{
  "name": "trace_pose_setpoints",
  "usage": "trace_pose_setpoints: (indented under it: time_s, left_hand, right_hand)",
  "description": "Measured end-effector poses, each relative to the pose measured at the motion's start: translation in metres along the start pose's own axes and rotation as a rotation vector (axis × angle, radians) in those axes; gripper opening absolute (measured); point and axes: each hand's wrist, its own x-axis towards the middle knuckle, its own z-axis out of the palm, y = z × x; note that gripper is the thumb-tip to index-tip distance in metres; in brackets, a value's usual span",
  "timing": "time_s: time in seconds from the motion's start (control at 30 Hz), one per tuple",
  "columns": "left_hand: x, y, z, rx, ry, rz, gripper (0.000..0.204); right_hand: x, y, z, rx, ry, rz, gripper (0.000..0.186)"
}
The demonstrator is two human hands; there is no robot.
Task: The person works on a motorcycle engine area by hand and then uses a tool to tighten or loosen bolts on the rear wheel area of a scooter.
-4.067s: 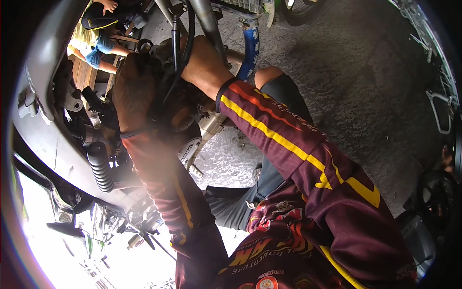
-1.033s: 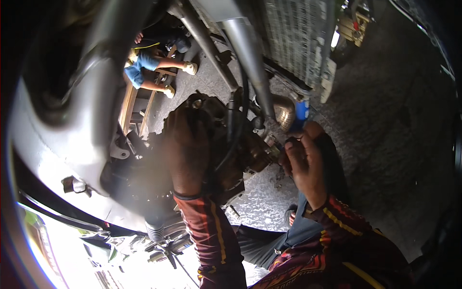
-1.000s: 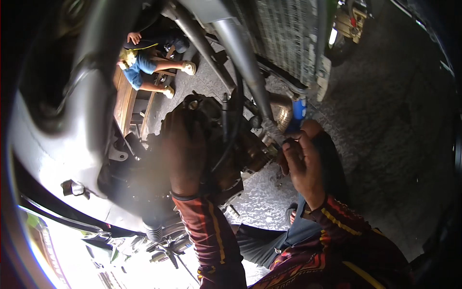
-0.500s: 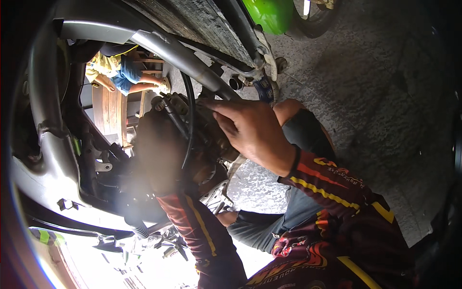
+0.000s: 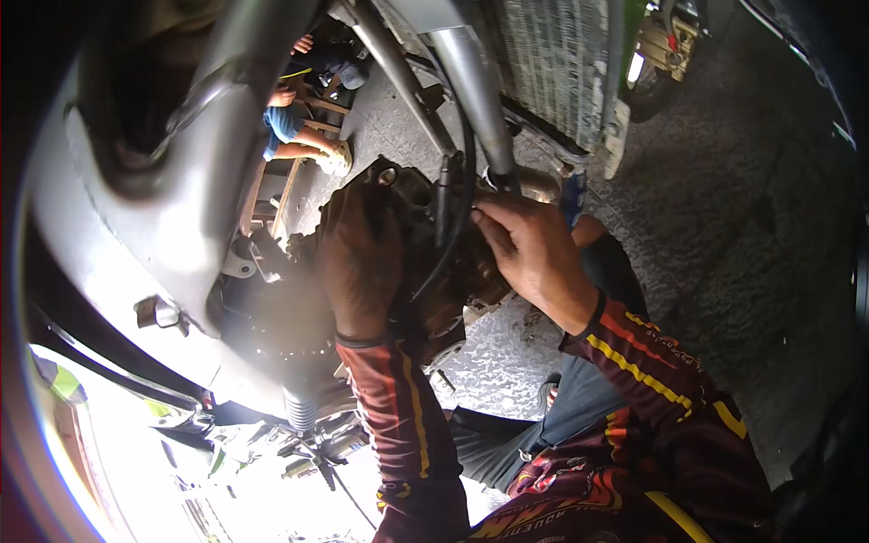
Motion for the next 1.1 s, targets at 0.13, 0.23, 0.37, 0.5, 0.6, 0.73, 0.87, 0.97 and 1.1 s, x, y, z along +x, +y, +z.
trace_pose_setpoints:
  time_s: [0.13, 0.23, 0.37, 0.5, 0.6, 0.73, 0.87, 0.97, 1.1]
  left_hand:
    - [0.001, 0.005, 0.000, -0.028, 0.056, -0.029, 0.021]
    - [0.000, 0.003, 0.004, -0.044, 0.051, -0.047, 0.020]
    - [-0.001, 0.004, 0.001, -0.040, 0.059, -0.070, 0.021]
    - [-0.001, 0.007, 0.001, -0.047, 0.060, -0.074, 0.020]
    - [-0.002, 0.005, 0.003, -0.055, 0.054, -0.081, 0.020]
    - [-0.003, 0.002, 0.001, -0.058, 0.065, -0.067, 0.020]
    - [-0.003, 0.005, -0.001, -0.064, 0.060, -0.062, 0.020]
    - [-0.003, 0.007, -0.001, -0.066, 0.070, -0.055, 0.020]
    - [-0.003, 0.003, 0.003, -0.051, 0.105, -0.041, 0.021]
  right_hand:
    - [-0.001, 0.002, 0.002, -0.029, -0.007, -0.059, 0.014]
    - [-0.002, 0.000, -0.002, -0.039, -0.040, -0.048, 0.014]
    - [0.000, -0.009, -0.003, -0.029, -0.032, -0.054, 0.014]
    - [0.002, -0.013, -0.004, -0.056, -0.043, -0.035, 0.011]
    - [0.004, -0.011, -0.001, -0.082, -0.056, -0.039, 0.008]
    - [0.015, 0.003, 0.011, -0.162, -0.075, -0.137, 0.008]
    - [0.017, 0.006, 0.023, -0.187, -0.018, -0.124, 0.013]
    - [0.022, 0.021, 0.033, -0.212, -0.011, -0.094, 0.013]
    - [0.017, 0.005, 0.020, -0.213, -0.034, -0.049, 0.012]
